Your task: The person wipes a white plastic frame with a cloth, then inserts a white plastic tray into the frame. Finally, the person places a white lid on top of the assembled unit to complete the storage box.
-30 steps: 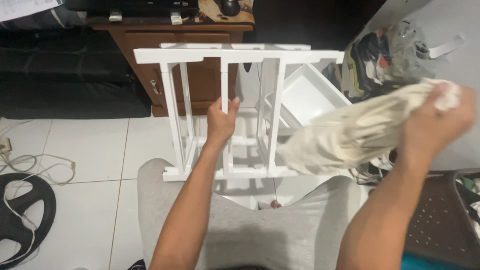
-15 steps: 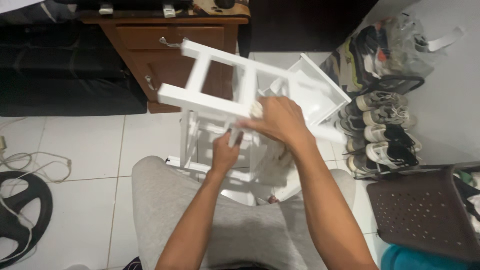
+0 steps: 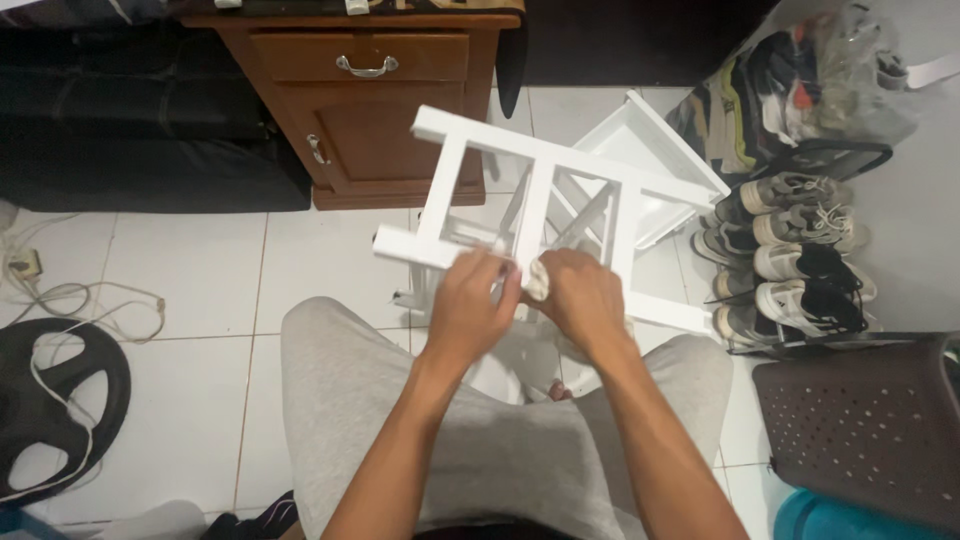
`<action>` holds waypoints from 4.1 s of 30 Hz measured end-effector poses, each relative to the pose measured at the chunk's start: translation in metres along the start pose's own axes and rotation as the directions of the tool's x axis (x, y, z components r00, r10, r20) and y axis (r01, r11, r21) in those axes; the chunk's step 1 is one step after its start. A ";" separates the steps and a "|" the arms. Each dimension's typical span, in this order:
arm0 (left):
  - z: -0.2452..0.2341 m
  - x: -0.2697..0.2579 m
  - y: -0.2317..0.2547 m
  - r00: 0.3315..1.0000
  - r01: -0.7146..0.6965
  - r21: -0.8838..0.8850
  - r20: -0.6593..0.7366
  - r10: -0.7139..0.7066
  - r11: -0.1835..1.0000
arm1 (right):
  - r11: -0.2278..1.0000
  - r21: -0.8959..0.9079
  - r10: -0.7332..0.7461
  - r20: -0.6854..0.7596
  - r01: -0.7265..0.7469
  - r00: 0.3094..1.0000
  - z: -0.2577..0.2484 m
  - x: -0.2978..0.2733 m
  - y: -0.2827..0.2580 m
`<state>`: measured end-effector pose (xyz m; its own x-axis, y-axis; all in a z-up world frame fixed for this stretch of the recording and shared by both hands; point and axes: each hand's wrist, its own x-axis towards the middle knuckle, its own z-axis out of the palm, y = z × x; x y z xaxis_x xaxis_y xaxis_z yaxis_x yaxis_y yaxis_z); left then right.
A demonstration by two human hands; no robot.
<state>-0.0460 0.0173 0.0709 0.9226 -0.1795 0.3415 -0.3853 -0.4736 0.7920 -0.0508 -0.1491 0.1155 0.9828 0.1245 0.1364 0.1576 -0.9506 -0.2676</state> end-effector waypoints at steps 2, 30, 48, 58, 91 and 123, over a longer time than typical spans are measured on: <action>0.012 0.023 -0.009 0.995 -0.044 0.098 -0.084 0.052 0.994 | 0.999 -0.004 -0.054 -0.056 0.054 0.997 0.020 -0.009 0.001; 0.040 0.045 -0.076 0.614 0.715 -0.596 0.284 -0.737 0.366 | 0.022 0.947 0.835 -0.194 0.322 0.515 -0.024 -0.022 0.109; 0.048 0.060 -0.060 0.854 0.472 -0.542 0.087 -0.513 0.695 | 0.398 0.886 0.645 -0.455 0.238 0.614 -0.028 0.024 0.073; 0.051 0.016 -0.043 0.774 0.550 -0.649 0.158 -0.613 0.526 | 0.911 0.405 0.216 -0.630 0.079 0.746 0.040 0.054 0.012; 0.057 -0.030 -0.038 0.838 0.488 -0.490 0.030 -0.545 0.723 | 0.893 0.289 0.447 -0.480 -0.345 0.754 0.053 0.002 0.092; 0.078 -0.040 -0.055 0.963 0.203 -0.326 -0.105 -0.249 0.923 | 0.864 0.492 -0.044 -0.130 0.103 0.990 0.043 -0.025 -0.017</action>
<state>-0.0600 -0.0168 -0.0252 0.9821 0.0355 0.1850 -0.1749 -0.1928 0.9655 -0.0743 -0.1241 0.0753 0.9539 0.1283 0.2713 0.2853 -0.6686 -0.6867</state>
